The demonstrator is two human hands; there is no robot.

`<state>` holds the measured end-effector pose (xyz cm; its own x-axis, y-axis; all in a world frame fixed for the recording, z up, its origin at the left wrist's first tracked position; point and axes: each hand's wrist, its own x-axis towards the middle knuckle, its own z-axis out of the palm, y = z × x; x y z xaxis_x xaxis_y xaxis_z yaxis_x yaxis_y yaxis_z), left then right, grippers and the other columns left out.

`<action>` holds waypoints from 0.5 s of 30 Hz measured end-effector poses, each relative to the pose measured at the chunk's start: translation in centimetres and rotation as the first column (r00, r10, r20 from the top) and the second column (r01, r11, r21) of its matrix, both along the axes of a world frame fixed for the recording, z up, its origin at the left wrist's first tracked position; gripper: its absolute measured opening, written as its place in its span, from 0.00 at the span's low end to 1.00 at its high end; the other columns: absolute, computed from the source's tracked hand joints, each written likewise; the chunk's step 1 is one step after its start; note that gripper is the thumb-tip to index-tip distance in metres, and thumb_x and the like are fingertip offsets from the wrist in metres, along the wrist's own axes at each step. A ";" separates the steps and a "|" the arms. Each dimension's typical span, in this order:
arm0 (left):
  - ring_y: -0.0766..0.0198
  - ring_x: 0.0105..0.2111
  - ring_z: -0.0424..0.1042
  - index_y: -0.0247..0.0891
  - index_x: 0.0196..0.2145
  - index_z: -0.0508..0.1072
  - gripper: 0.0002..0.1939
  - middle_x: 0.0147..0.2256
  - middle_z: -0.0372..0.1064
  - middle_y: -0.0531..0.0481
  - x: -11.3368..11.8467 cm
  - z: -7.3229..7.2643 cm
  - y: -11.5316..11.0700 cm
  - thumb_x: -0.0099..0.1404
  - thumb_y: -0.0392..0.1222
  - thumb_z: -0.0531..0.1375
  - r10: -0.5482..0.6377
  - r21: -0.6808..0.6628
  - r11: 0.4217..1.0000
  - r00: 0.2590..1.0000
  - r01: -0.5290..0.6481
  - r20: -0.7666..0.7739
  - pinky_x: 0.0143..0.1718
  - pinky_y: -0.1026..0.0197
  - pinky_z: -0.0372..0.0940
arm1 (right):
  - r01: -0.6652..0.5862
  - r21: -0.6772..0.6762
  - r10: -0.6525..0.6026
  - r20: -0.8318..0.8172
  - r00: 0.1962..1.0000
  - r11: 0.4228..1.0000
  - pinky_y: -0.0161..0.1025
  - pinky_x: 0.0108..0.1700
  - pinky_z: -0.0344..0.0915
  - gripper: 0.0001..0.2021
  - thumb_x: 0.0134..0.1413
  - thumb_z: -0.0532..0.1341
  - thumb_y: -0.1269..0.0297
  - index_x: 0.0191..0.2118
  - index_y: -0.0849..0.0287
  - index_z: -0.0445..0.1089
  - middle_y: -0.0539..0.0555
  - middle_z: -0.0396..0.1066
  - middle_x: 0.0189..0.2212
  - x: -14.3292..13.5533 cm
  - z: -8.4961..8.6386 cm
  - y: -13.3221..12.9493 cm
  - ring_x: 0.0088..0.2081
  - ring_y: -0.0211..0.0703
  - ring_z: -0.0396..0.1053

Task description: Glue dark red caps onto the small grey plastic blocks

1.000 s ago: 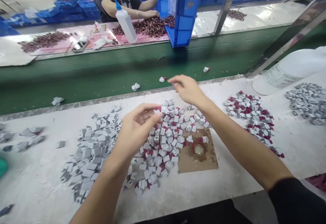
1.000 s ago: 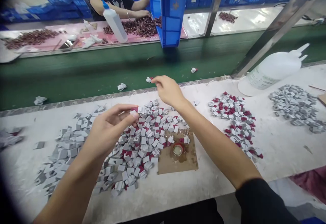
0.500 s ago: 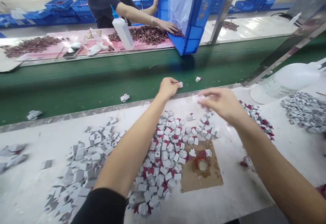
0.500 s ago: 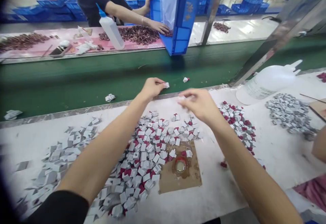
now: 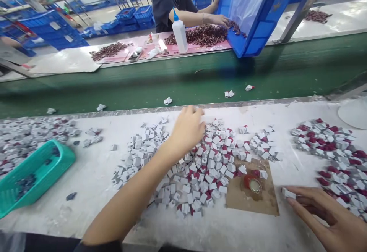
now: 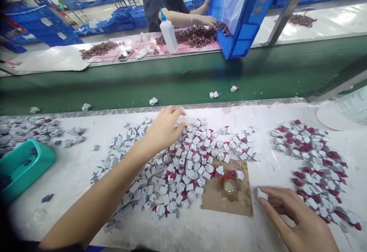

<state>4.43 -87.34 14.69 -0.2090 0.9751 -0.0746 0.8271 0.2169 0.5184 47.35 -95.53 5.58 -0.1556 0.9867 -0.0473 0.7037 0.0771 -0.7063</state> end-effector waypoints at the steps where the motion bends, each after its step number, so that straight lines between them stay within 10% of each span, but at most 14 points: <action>1: 0.32 0.64 0.72 0.36 0.53 0.83 0.13 0.57 0.77 0.32 -1.6 0.0 -2.2 0.74 0.35 0.64 0.033 0.005 0.999 0.999 -0.033 -0.034 0.69 0.28 0.67 | -0.029 -0.012 0.029 -0.007 1.000 1.000 0.41 0.35 0.89 0.26 0.62 0.71 0.29 0.44 0.47 0.90 0.59 0.90 0.46 0.1 0.0 0.1 0.35 0.58 0.90; 6: 0.34 0.55 0.76 0.41 0.41 0.85 0.08 0.44 0.79 0.39 -8.3 -0.7 -7.9 0.71 0.41 0.64 0.154 0.085 0.986 0.980 -0.144 -0.123 0.67 0.31 0.70 | -0.094 -0.071 0.091 -0.039 0.995 0.993 0.43 0.35 0.88 0.24 0.64 0.72 0.35 0.53 0.46 0.90 0.57 0.90 0.40 0.0 1.0 1.3 0.33 0.56 0.89; 11: 0.53 0.33 0.75 0.48 0.29 0.82 0.09 0.31 0.73 0.50 -11.4 -1.0 -7.1 0.69 0.45 0.70 0.119 0.125 0.986 0.989 -0.108 -0.090 0.43 0.55 0.75 | -0.027 -0.188 0.005 -0.119 0.993 0.982 0.45 0.39 0.87 0.25 0.71 0.68 0.37 0.56 0.51 0.89 0.58 0.87 0.35 -1.1 2.0 1.4 0.35 0.57 0.89; 15: 0.62 0.21 0.66 0.49 0.26 0.79 0.14 0.26 0.70 0.55 -11.6 -0.9 -6.3 0.62 0.50 0.78 0.109 0.180 0.978 0.994 -0.108 0.002 0.21 0.65 0.56 | 0.040 -0.107 -0.052 -0.114 0.992 0.993 0.47 0.39 0.86 0.24 0.70 0.70 0.37 0.52 0.50 0.91 0.58 0.85 0.37 -2.1 3.1 1.2 0.36 0.55 0.87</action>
